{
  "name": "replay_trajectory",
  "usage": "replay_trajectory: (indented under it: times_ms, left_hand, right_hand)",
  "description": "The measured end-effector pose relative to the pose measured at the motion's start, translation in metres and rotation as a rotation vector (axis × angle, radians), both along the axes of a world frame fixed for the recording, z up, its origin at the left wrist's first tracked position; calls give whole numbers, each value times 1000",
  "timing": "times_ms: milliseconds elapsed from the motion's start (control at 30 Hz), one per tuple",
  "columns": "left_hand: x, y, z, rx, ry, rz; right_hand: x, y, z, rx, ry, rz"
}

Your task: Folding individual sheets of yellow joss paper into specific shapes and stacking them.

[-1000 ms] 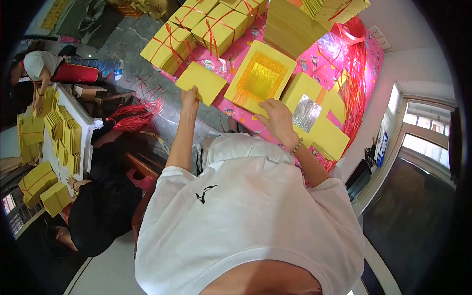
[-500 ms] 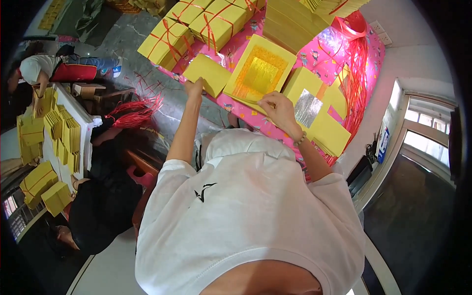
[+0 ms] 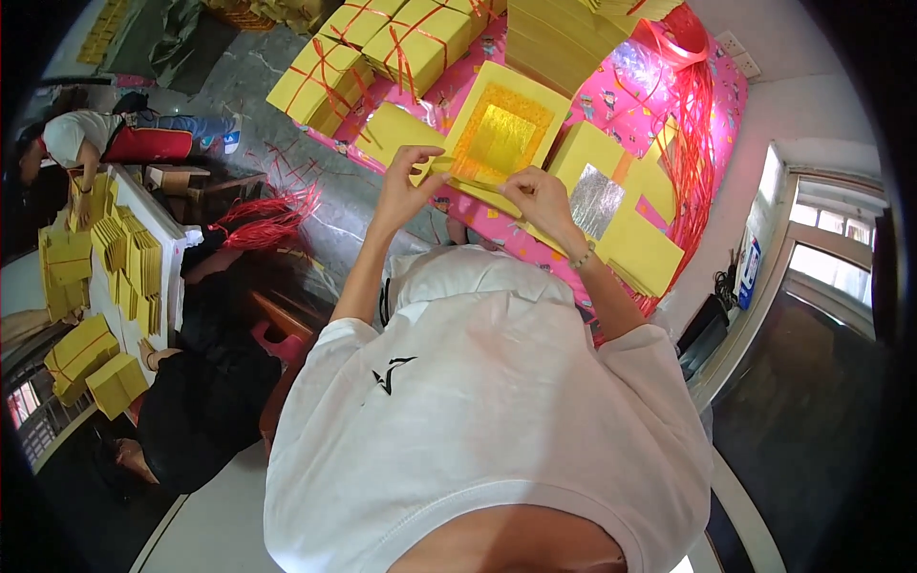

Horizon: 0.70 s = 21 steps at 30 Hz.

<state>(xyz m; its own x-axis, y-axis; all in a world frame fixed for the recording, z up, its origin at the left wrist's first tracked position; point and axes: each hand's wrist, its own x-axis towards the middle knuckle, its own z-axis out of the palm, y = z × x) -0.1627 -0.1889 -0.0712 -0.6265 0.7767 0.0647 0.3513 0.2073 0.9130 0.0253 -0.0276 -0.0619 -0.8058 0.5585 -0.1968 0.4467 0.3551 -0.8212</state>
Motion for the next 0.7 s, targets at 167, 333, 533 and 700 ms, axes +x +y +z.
replay_trajectory:
  times_ms: [167, 333, 533, 700]
  left_hand:
    - [5, 3, 5, -90, 31, -67]
    - [5, 4, 5, -115, 42, -73]
    - [6, 3, 6, -125, 47, -88]
    - [5, 2, 5, -121, 62, -93]
  right_hand:
    - [0, 1, -2, -4, -3, -10]
    - [-1, 2, -1, 8, -56, -7]
    - [0, 2, -2, -9, -35, -9]
    - [-1, 2, -1, 2, -29, -11]
